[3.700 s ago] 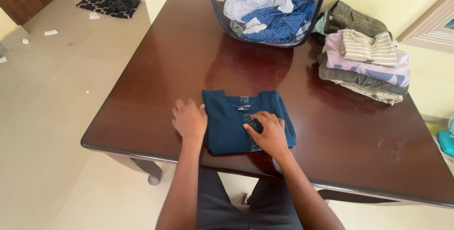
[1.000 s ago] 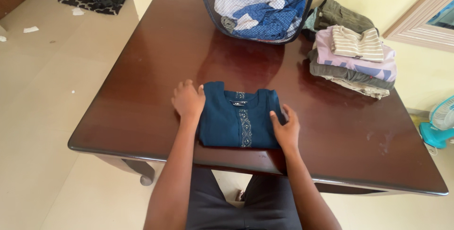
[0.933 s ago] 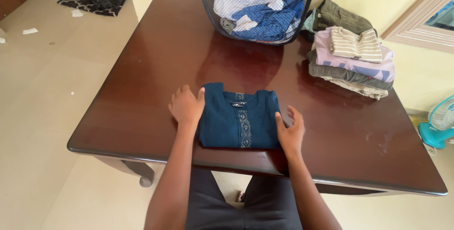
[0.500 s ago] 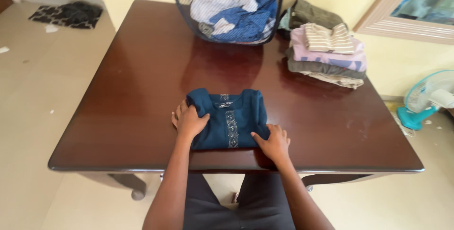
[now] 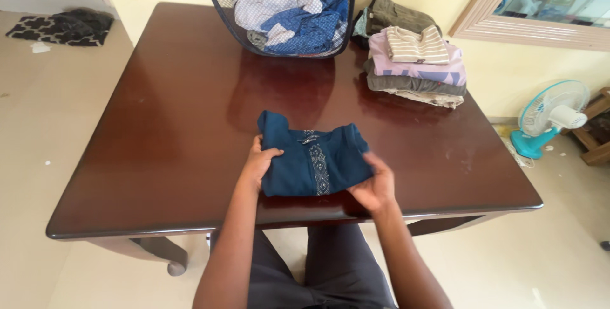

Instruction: The person folds a striped shirt and a dark teal shirt on a table, smoothing and aligning each piece before stacking them. The person then reaches into a laundry basket and pulls out a white garment to begin folding.

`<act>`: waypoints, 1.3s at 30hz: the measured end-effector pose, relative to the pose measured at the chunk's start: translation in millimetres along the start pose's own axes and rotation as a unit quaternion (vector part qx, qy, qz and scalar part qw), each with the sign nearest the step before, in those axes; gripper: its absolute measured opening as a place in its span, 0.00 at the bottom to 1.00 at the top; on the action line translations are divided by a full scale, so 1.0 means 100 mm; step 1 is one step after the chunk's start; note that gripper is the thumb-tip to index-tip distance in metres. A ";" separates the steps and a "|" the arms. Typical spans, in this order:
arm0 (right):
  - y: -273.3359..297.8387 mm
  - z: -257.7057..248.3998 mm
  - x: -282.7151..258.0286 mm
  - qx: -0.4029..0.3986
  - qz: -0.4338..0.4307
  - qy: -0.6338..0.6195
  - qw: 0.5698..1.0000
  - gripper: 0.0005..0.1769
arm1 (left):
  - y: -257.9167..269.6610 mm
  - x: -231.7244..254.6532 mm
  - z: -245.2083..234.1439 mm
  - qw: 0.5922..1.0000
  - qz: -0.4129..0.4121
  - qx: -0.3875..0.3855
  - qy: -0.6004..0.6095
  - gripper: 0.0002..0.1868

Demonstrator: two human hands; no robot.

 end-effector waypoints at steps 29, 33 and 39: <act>-0.34 -0.36 0.17 -0.022 -0.053 -0.032 0.998 0.24 | 0.31 0.18 0.79 0.989 -0.003 -0.094 0.110 0.47; -0.32 -0.47 -0.14 -0.020 -0.071 -0.064 0.995 0.23 | 0.26 0.22 1.10 0.982 0.006 -0.135 0.132 0.39; -0.23 -0.55 -0.64 -0.008 -0.120 -0.084 0.989 0.22 | 0.05 0.10 1.63 0.966 0.017 -0.204 0.156 0.34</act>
Point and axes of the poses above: each hand's wrist, its own y-axis away from the middle knuckle, its own z-axis out of the palm, x = y × z, the point moved 6 cm from there along -y, towards the middle knuckle, and after that the axes turned 9 degrees about -y, right-handed, at the moved point
